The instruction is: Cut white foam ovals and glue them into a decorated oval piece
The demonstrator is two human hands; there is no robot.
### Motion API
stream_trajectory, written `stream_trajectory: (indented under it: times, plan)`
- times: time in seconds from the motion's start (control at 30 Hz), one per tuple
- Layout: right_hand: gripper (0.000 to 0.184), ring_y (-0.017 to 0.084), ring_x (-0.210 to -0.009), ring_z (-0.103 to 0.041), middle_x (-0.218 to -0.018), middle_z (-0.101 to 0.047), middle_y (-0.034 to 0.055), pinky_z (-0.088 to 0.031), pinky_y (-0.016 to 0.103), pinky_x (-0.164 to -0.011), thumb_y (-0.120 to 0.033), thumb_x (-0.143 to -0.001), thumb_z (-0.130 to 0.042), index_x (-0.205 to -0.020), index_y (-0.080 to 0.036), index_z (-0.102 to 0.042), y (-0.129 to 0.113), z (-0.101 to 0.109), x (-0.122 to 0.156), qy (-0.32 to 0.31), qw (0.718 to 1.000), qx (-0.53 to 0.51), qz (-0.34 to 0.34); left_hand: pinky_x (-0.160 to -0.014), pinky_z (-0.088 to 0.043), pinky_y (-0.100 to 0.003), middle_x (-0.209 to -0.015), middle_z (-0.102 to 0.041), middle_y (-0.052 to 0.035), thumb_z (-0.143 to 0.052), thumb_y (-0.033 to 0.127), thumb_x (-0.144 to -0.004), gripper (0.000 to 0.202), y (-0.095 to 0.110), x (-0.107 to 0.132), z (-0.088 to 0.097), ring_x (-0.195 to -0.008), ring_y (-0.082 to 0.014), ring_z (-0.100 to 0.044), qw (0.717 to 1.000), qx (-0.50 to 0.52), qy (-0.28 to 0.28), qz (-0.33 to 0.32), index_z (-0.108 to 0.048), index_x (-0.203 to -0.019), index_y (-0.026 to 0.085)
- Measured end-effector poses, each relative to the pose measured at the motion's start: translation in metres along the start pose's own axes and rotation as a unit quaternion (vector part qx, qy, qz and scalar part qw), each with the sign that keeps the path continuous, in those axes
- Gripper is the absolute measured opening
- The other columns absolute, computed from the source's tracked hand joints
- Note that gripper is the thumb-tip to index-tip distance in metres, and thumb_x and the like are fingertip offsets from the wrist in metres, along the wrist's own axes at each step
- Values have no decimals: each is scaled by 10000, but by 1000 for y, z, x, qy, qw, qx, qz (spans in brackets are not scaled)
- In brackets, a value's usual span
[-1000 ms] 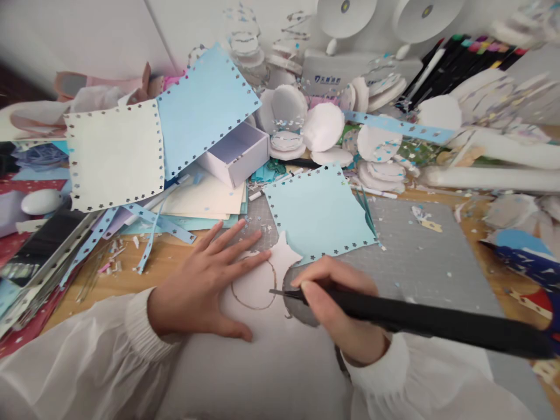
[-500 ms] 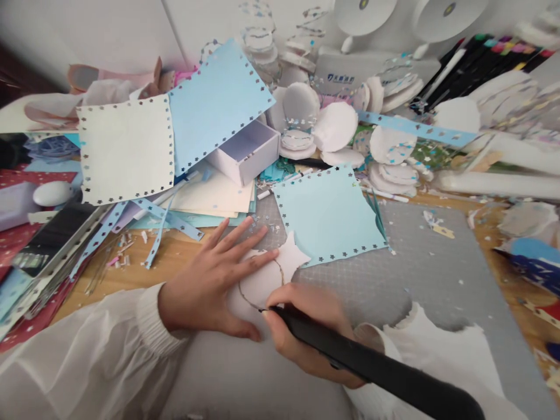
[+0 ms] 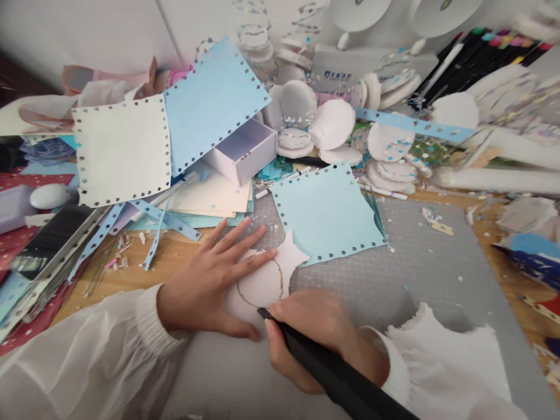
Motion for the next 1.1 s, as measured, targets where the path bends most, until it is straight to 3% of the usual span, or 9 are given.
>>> stream_trajectory:
  times: [0.13,0.4,0.47,0.63,0.9,1.1]
  plan:
    - [125,120,-469,-600,-564,-639,-24,-457,224,-461,-106,-787,-517,-800,-216,-573,1,10,-4,34,999,0,4,-1143,30,-556,-1534,-234,-102,-542,798,-604,1020,0,-1,1,-1411,-367,-181,1000,9,-14,-1,-324,-1435,249]
    - [125,140,-561,-661,-660,-683,-20,-529,217,-518,-203,-877,-511,-831,-261,-612,24,27,10,122,984,-7,-129,-1146,47,-547,-1524,-256,-96,-566,774,-612,985,-5,-3,3,-1387,-348,-266,999,23,-37,-15,-343,-1425,264]
    - [98,137,-558,-659,-669,-682,-14,-527,212,-512,-231,-883,-512,-865,-253,-605,21,25,7,107,988,-11,-114,-1147,47,-543,-1529,-241,-90,-555,784,-607,995,-6,-3,2,-1396,-342,-245,999,23,-37,-14,-334,-1428,268]
    - [119,126,-608,-682,-727,-713,12,-529,186,-572,-278,-890,-491,-933,-209,-578,1,9,-7,28,999,16,11,-1144,48,-552,-1534,-226,-87,-540,804,-595,1009,-6,-3,0,-1407,-344,-213,999,22,-27,-10,-341,-1426,268]
    - [101,144,-567,-662,-698,-698,13,-496,231,-538,-248,-883,-471,-942,-207,-541,-1,-3,-6,-5,999,40,23,-1146,39,-553,-1528,-241,-102,-533,825,-576,1040,-5,-1,0,-1404,-345,-220,1000,17,-17,-13,-341,-1426,259]
    - [81,138,-489,-574,-591,-617,-15,-409,265,-494,-179,-875,-458,-877,-218,-528,-2,-17,-1,-20,997,67,31,-1148,35,-544,-1530,-244,-97,-536,786,-615,990,-5,-1,0,-1408,-336,-214,1000,12,-17,-12,-341,-1427,255]
Point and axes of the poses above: each hand's wrist, its own x-axis away from the middle knuckle, its own z-axis out of the back of the hand, y = z × x, the point moved 6 cm from there along -x, towards the middle knuckle
